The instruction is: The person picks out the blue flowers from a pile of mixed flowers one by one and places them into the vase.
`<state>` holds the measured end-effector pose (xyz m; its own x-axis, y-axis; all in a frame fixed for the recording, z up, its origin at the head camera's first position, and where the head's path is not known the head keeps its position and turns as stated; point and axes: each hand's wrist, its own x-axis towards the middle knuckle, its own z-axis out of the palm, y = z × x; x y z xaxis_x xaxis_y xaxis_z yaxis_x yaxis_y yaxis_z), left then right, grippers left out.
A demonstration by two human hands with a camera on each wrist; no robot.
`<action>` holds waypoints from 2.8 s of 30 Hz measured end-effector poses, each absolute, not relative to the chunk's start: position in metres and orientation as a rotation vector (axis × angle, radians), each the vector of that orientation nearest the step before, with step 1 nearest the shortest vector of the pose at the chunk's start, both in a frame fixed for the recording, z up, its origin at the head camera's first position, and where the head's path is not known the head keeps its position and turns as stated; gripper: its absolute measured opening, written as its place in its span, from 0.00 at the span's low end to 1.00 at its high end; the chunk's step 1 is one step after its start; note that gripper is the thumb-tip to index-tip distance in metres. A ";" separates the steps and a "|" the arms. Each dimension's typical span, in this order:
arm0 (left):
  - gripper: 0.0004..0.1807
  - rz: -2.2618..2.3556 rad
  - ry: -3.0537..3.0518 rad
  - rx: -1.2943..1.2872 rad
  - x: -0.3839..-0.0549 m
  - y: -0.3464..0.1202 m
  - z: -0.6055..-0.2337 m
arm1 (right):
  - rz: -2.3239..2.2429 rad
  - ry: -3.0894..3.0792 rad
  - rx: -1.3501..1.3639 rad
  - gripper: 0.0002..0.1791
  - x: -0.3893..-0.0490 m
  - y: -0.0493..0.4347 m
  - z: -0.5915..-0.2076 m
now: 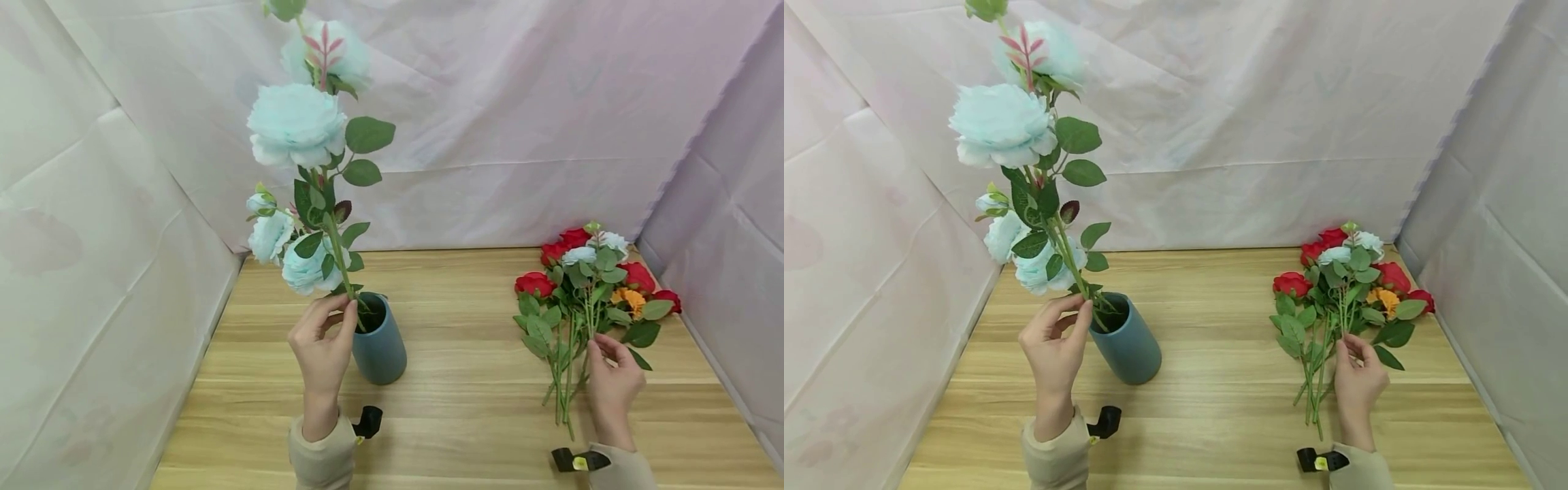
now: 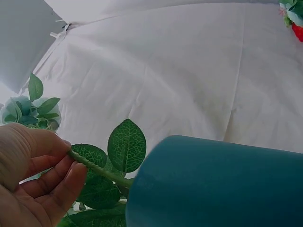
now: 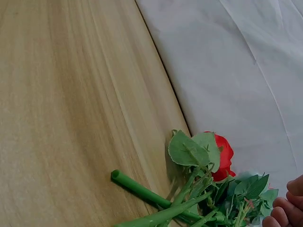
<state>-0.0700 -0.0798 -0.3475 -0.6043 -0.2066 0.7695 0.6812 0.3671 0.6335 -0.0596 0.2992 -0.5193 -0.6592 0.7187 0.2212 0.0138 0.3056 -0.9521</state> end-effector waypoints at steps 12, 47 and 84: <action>0.06 -1.349 -1.795 -0.446 -0.070 -0.082 -0.355 | 1.346 -1.936 -0.670 0.11 -0.061 0.304 -0.525; 0.11 -1.274 -1.863 -0.342 -0.072 -0.082 -0.363 | 1.117 -2.218 -0.718 0.10 -0.074 0.319 -0.538; 0.09 -1.136 -1.837 -0.316 -0.070 -0.067 -0.360 | 0.937 -2.385 -0.675 0.09 -0.073 0.326 -0.550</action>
